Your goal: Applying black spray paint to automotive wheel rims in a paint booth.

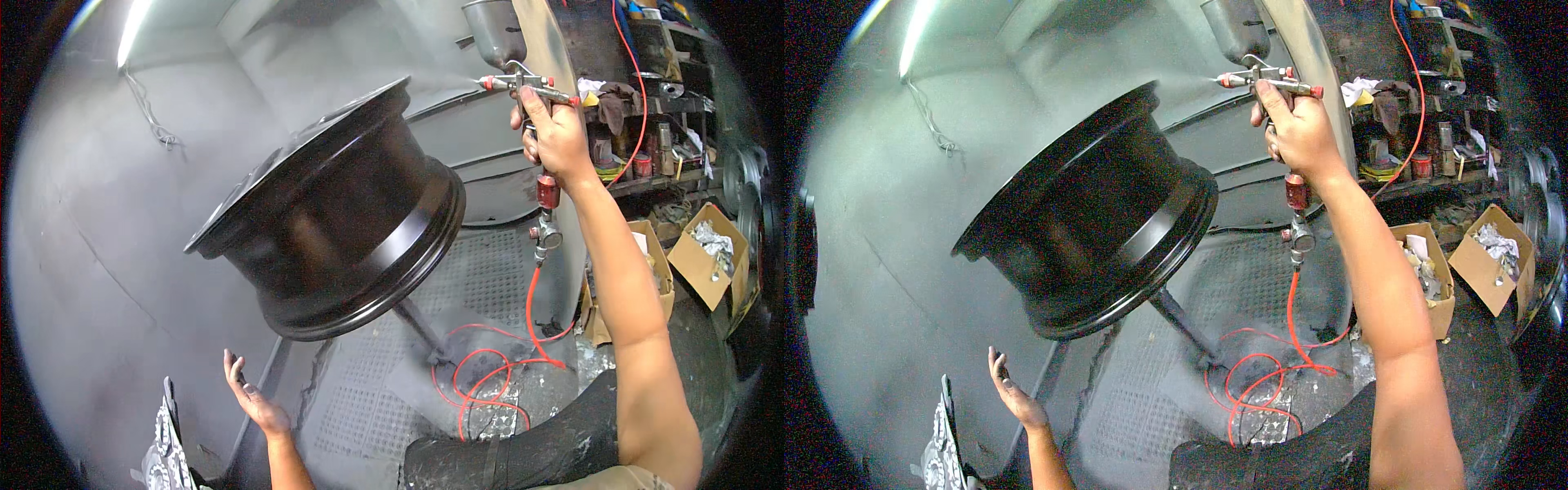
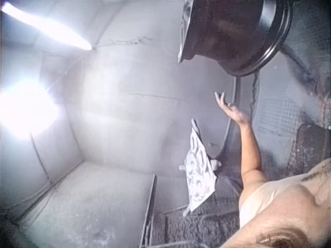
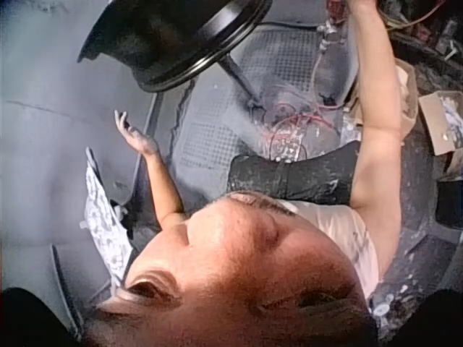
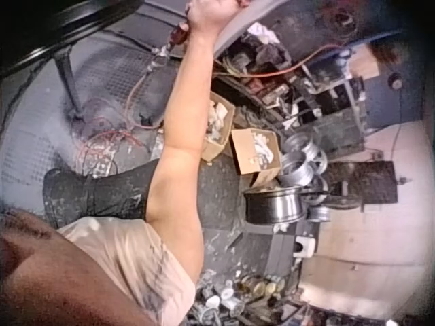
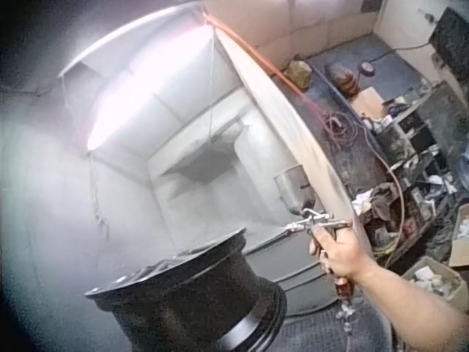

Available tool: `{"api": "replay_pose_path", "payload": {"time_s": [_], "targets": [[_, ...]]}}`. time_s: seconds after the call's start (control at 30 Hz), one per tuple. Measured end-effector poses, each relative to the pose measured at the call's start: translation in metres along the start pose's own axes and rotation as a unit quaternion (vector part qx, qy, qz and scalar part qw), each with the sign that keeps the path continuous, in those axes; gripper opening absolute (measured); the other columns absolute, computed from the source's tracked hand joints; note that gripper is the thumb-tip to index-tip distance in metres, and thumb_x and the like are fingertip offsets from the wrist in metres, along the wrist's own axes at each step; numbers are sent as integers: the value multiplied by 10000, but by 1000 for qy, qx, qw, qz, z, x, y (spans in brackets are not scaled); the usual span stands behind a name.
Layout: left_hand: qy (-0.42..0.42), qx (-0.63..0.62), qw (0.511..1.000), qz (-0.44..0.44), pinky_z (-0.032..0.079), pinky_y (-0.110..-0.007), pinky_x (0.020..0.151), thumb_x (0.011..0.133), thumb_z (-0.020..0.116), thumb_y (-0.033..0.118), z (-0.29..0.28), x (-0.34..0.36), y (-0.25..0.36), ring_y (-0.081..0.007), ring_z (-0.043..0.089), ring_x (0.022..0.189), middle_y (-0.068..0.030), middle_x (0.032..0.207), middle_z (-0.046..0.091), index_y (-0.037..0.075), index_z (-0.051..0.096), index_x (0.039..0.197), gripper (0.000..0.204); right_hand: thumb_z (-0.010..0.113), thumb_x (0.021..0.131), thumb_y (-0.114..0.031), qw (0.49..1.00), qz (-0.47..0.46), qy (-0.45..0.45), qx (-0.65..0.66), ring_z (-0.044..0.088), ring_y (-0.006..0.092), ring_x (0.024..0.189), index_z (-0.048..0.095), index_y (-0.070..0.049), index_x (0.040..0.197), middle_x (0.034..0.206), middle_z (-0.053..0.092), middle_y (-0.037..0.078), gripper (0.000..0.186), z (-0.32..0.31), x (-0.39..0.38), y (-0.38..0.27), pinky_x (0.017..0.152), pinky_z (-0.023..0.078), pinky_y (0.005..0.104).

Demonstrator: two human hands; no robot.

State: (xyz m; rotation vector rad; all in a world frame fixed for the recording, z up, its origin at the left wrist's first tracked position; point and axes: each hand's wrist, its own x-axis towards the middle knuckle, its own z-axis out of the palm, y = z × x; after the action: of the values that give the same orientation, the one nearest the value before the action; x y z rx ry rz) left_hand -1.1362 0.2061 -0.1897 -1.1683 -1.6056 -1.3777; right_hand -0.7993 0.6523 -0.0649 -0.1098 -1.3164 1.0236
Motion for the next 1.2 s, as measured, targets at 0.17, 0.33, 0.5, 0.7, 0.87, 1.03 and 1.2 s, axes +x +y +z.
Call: {"api": "replay_pose_path", "payload": {"time_s": [0.17,0.33,0.5,0.7,0.87,1.03,1.2], "targets": [[14,-13,997,-81,189,-472,1211,1070,299,537,-8,-13,-8,-299,359,1439,-169,1576,374,12,506,1355,633,554,1047,-374,1000,-3,-13,-2,464,66,405,645,-51,982,727,616,25,342,0,17,24,377,363,251],[0,-48,977,-206,155,-474,1221,1073,233,565,-1,-9,-12,-285,315,1480,-144,1597,355,46,442,1447,673,544,1051,-377,999,19,-35,24,430,42,430,597,-54,1064,803,606,30,327,-3,38,56,381,361,225],[-21,-249,842,-478,153,-440,1228,1030,228,664,35,50,-18,-307,276,1499,-169,1615,314,7,308,1538,835,555,1047,-376,998,35,-46,-3,442,44,449,614,-50,1057,792,609,18,331,-3,76,97,408,367,231],[-35,-380,676,-631,553,-366,827,1016,383,630,19,120,-88,-236,654,919,-141,1123,672,9,604,1245,698,508,1074,-297,996,44,-36,-76,479,53,488,635,-22,1158,930,705,40,315,13,94,93,442,398,224],[-16,-321,722,-613,505,-494,1017,980,538,483,111,167,2,-306,601,1183,-113,1332,620,104,580,1354,535,505,1069,-195,988,102,-39,-107,509,54,516,621,15,1210,1030,731,60,278,-12,84,12,483,433,228],[27,-228,649,-725,517,-297,609,1006,541,412,65,153,16,-122,639,746,-10,996,712,105,663,1206,386,465,1072,-153,974,111,-96,-170,512,43,542,570,26,1251,1098,710,101,275,-25,66,-58,498,439,216],[-244,-267,545,-756,441,-422,1012,1017,360,648,6,45,157,-255,562,1197,-106,1353,599,45,520,1419,743,503,1059,-204,950,118,-113,-266,539,79,532,549,82,1224,1032,724,150,334,-33,30,-152,486,443,236]]}}
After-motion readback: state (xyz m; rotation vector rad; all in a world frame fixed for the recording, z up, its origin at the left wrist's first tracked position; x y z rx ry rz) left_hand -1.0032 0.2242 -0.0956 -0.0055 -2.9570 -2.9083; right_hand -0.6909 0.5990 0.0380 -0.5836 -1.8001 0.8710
